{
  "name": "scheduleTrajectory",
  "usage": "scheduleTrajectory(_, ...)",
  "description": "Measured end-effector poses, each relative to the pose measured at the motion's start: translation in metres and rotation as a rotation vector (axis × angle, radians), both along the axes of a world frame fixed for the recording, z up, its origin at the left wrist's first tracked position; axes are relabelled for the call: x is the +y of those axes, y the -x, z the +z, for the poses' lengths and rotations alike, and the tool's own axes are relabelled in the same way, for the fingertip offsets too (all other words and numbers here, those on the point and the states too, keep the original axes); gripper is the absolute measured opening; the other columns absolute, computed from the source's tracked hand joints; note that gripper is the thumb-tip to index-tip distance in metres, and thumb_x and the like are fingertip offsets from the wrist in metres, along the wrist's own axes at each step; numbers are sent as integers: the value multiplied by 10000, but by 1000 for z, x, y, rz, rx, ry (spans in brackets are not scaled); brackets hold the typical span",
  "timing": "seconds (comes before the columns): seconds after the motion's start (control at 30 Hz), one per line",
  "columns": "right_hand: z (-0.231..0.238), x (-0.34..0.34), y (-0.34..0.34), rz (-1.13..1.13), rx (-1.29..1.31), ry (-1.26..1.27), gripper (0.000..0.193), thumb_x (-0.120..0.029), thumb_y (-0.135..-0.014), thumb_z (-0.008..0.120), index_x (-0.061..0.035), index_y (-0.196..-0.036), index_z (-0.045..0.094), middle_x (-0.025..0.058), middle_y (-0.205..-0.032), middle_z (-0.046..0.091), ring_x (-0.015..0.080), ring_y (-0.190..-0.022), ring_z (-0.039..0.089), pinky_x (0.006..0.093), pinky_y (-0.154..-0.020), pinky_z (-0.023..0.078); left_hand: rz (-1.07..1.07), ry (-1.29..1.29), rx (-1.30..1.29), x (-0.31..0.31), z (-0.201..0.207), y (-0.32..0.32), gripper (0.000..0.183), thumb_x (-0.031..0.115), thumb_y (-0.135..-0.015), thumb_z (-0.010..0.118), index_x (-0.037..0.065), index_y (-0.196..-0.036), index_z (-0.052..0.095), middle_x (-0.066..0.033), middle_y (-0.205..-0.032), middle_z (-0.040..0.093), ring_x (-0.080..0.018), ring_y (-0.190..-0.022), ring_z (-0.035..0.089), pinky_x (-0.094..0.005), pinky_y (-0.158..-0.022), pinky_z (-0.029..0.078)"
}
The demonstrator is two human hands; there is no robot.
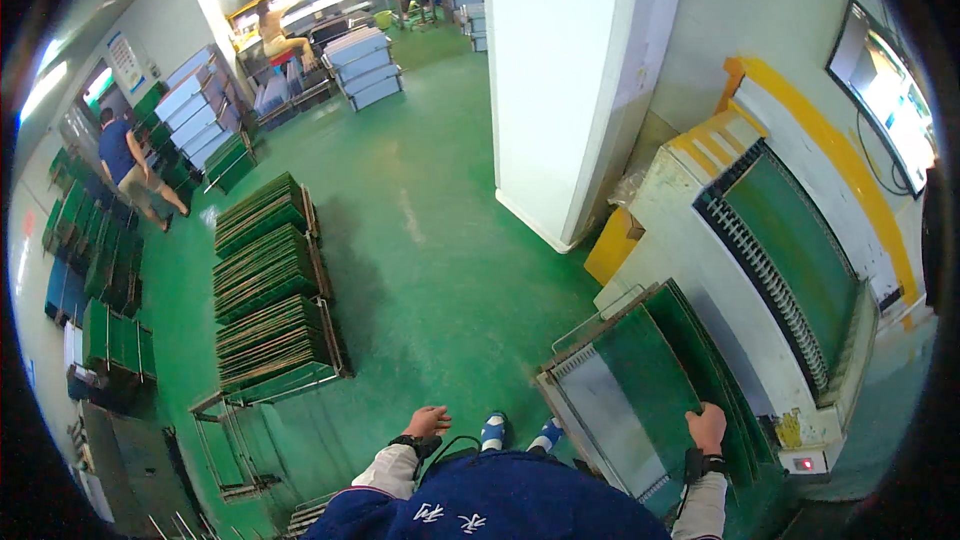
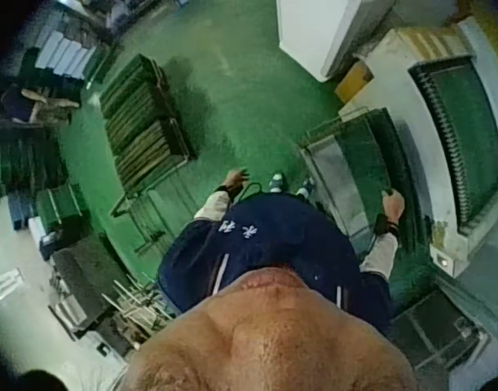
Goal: Loading individual circuit boards from a rack into a processing or washing machine on a fabrication floor.
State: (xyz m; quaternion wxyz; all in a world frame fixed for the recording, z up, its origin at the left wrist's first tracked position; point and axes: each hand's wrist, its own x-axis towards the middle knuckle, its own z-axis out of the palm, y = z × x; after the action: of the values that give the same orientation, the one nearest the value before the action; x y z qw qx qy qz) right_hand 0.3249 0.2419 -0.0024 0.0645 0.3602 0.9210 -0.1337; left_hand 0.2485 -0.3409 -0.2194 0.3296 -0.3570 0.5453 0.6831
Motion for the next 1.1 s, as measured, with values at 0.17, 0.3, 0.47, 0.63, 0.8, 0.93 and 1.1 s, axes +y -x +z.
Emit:
scheduleTrajectory(0.17,-3,-2,-6,16,27,-56,403,-235,-672,718,-7,-997,652,193,-957,649,342,-917,615,408,-793,480,-17,31,-5,-1,7,-2,361,266,-875,589,5,-1113,517,-142,-995,608,-229,-763,612,-313,-531,462)
scheduleTrajectory(0.3,-34,21,-15,8,48,-40,358,-199,-669,721,11,-951,654,195,-898,654,338,-857,625,409,-741,478,-30,32,-10,-5,10,0,382,276,-871,598,6,-1129,516,-143,-999,613,-230,-746,618,-311,-526,465)
scheduleTrajectory(0.47,-23,8,-10,24,115,-75,340,-183,-634,722,24,-896,657,196,-848,651,346,-808,625,412,-713,479,-26,23,-10,-14,0,-1,388,276,-871,601,2,-1134,520,-129,-958,607,-221,-726,607,-310,-539,469)
scheduleTrajectory(0.63,0,-9,-5,50,103,-53,323,-209,-638,705,0,-881,669,203,-860,647,359,-841,615,423,-745,475,11,22,-14,-20,-5,-3,385,269,-870,602,-3,-1131,522,-128,-949,599,-207,-694,588,-295,-507,446)
scheduleTrajectory(0.8,-12,1,-7,59,71,-64,292,-221,-657,687,-9,-856,672,201,-857,649,362,-838,615,425,-749,475,52,8,-20,-23,0,-1,359,230,-861,617,-4,-1113,513,-122,-908,586,-202,-658,569,-287,-466,420)
scheduleTrajectory(0.93,-10,-7,-9,62,71,-81,299,-222,-659,691,3,-854,662,215,-857,642,369,-840,611,428,-741,474,71,-17,-40,-28,9,-1,334,201,-856,623,-4,-1090,504,-112,-852,565,-194,-623,553,-285,-442,402)
scheduleTrajectory(1.1,-36,-2,-26,114,170,-202,321,-224,-657,706,23,-854,647,215,-833,635,384,-826,602,444,-730,468,76,-41,-44,-35,2,-4,340,188,-857,618,-23,-1095,497,-120,-855,566,-191,-599,538,-285,-438,398)
